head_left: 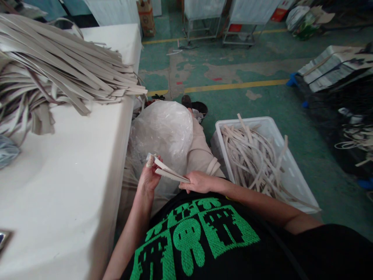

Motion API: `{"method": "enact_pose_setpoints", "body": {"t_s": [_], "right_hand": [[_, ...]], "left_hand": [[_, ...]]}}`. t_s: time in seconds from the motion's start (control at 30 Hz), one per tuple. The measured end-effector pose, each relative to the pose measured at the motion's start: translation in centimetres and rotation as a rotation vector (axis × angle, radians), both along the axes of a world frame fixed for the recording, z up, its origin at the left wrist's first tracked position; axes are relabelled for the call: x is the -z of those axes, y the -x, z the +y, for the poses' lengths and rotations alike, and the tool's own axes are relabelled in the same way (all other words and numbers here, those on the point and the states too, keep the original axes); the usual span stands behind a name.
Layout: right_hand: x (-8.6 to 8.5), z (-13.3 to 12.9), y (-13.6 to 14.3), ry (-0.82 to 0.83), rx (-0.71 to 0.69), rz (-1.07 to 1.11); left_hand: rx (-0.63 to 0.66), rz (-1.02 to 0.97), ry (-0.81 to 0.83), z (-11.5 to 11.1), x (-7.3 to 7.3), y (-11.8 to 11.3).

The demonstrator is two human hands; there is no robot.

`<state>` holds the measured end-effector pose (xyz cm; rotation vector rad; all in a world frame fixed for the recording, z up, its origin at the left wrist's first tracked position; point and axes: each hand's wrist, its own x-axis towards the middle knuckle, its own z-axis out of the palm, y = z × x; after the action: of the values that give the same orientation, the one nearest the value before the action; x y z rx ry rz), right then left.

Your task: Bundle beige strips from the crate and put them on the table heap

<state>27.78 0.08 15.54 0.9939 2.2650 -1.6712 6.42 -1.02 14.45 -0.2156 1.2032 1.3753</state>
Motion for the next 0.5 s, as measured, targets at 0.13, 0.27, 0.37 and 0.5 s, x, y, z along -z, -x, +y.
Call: {"method": "enact_pose_setpoints", "body": {"t_s": [0.13,0.27,0.37,0.5], "right_hand": [[0.26,-0.08,-0.09,0.006,0.005,0.008],[0.43,-0.13,-0.19,0.011,0.011,0.030],[0.39,-0.10,-0.16,0.005,0.017,0.007],[0.28,0.00,-0.12,-0.020,0.028,0.004]], "left_hand": [[0.020,0.007,-0.059,-0.25,0.50,0.31],[-0.006,-0.028,-0.024,-0.29,0.33,0.25],[-0.040,-0.041,0.001,-0.27,0.04,0.22],[-0.031,-0.050,-0.009,-0.33,-0.18,0.48]]}}
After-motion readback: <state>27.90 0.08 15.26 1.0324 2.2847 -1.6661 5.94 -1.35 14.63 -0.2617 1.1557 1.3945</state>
